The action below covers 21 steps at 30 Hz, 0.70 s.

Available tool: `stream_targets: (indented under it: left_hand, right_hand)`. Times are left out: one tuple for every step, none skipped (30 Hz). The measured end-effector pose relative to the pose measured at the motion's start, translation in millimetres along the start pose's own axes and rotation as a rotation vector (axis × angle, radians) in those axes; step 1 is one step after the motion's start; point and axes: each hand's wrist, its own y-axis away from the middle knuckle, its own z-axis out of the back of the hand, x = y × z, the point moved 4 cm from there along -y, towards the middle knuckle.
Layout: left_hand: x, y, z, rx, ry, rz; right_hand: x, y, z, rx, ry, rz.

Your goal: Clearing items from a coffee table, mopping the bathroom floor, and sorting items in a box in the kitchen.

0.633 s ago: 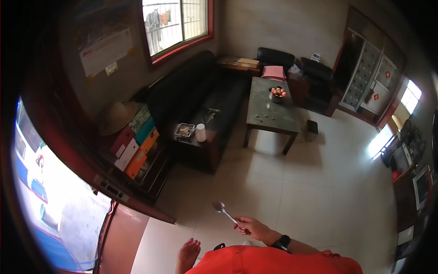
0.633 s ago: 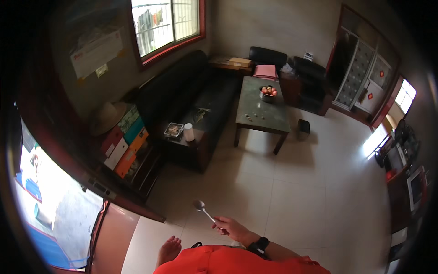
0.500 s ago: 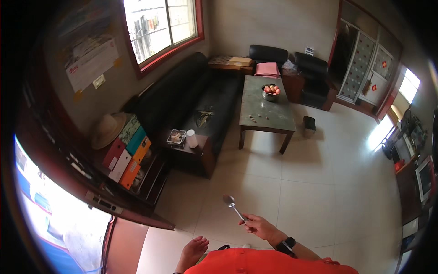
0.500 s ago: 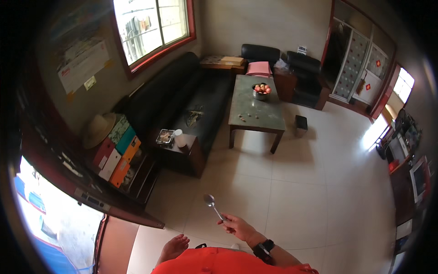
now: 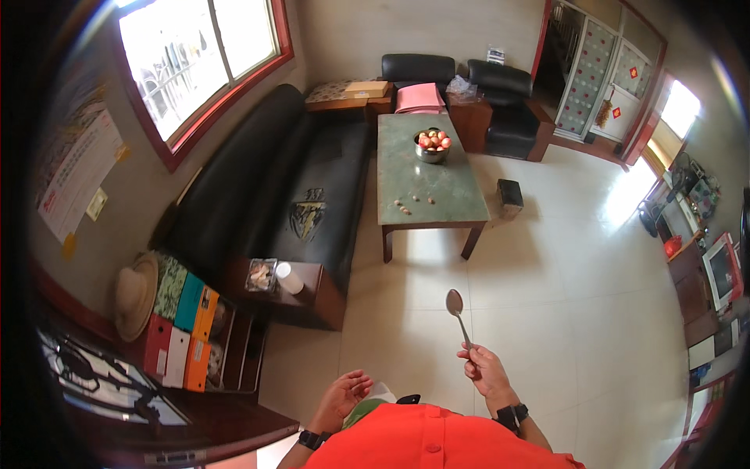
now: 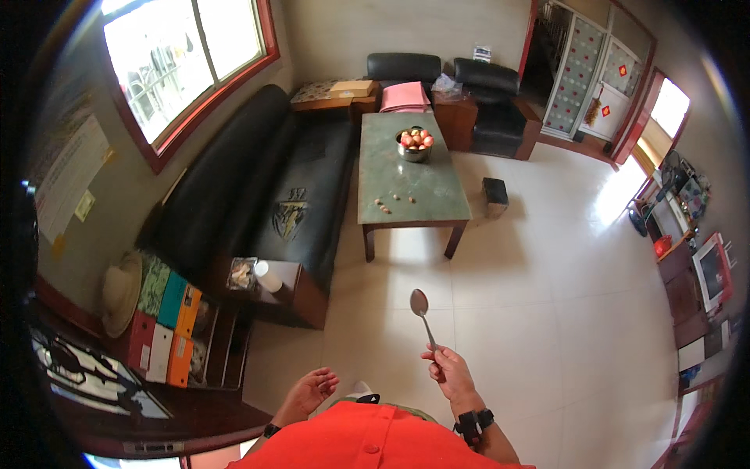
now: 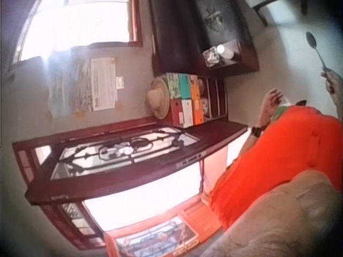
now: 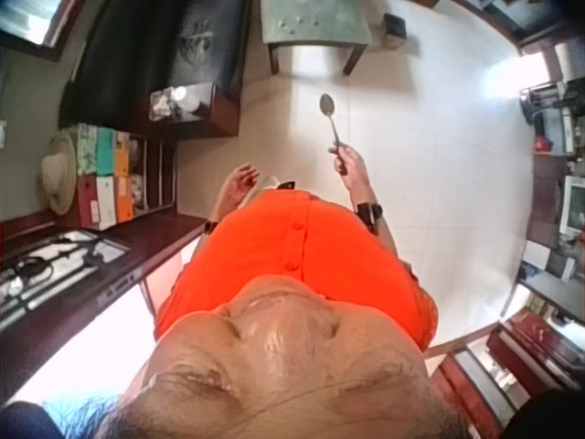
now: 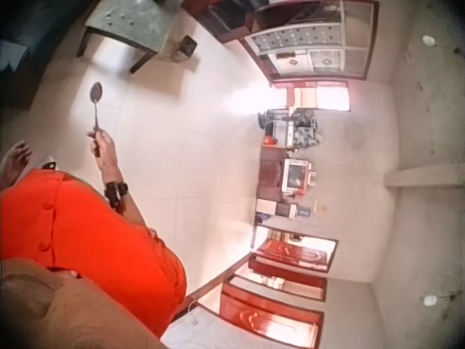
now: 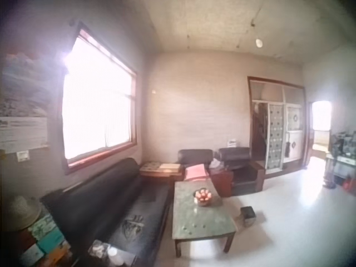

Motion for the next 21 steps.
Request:
stream_targets:
  left_hand:
    - [-14, -16, -6, 0.006, 0.000, 0.009]
    - [-28, -30, -14, 0.036, -0.033, 0.015]
    - [-40, -44, -24, 0.065, -0.064, 0.020]
    - [-51, -58, -34, 0.067, -0.063, 0.031]
    - [-64, -72, -45, 0.066, -0.065, 0.030]
    - [-75, -85, -55, 0.065, -0.065, 0.027]
    - [-83, -97, -63, 0.062, -0.066, 0.034]
    - [-90, -111, -74, 0.079, -0.061, 0.032]
    - [-97, -125, -85, 0.095, -0.056, 0.028]
    - [-104, -138, -97, 0.093, -0.055, 0.028]
    - [-110, -151, -109, 0.069, -0.074, 0.013]
    - [-113, -163, -120, 0.043, -0.092, -0.004]
    - [-113, -175, -130, 0.038, -0.090, -0.006]
    - [-115, -184, -140, 0.040, -0.060, -0.026]
    - [-118, -193, -150, 0.042, -0.029, -0.045]
    - [-120, -200, -158, 0.033, -0.033, -0.045]
    - [-125, -205, -171, 0.025, -0.004, -0.040]
    - [-127, -210, -180, 0.014, 0.028, -0.035]
    - [-131, -217, -184, 0.003, 0.029, -0.035]
    - [-136, -222, -187, 0.001, 0.050, -0.058]
    - [-142, -228, -190, 0.000, 0.072, -0.081]
  right_hand:
    - [9, -11, -1, -0.037, -0.035, 0.015]
    - [16, -21, -1, -0.052, -0.046, 0.031]
    - [24, -31, -1, -0.065, -0.045, 0.032]
    - [31, -42, 0, -0.069, -0.054, 0.042]
    - [38, -54, 0, -0.072, -0.066, 0.052]
    - [46, -64, -1, -0.080, -0.068, 0.049]
    - [54, -74, -1, -0.091, -0.065, 0.045]
    - [64, -87, 1, -0.102, -0.061, 0.045]
    - [74, -101, 3, -0.103, -0.062, 0.044]
    - [83, -116, 6, -0.093, -0.066, 0.037]
    - [92, -131, 11, -0.084, -0.070, 0.028]
    - [104, -147, 17, -0.082, -0.070, 0.024]
    - [117, -166, 21, -0.052, -0.076, 0.011]
    - [129, -183, 22, -0.024, -0.091, -0.003]
    - [143, -200, 24, -0.023, -0.098, -0.010]
    - [159, -217, 25, 0.005, -0.090, 0.005]
    - [176, -236, 26, 0.032, -0.079, 0.022]
    - [192, -252, 27, 0.037, -0.067, 0.029]
    - [204, -271, 32, 0.035, -0.046, 0.034]
    - [218, -289, 34, 0.030, -0.018, 0.047]
    - [232, -307, 34, 0.026, 0.013, 0.061]
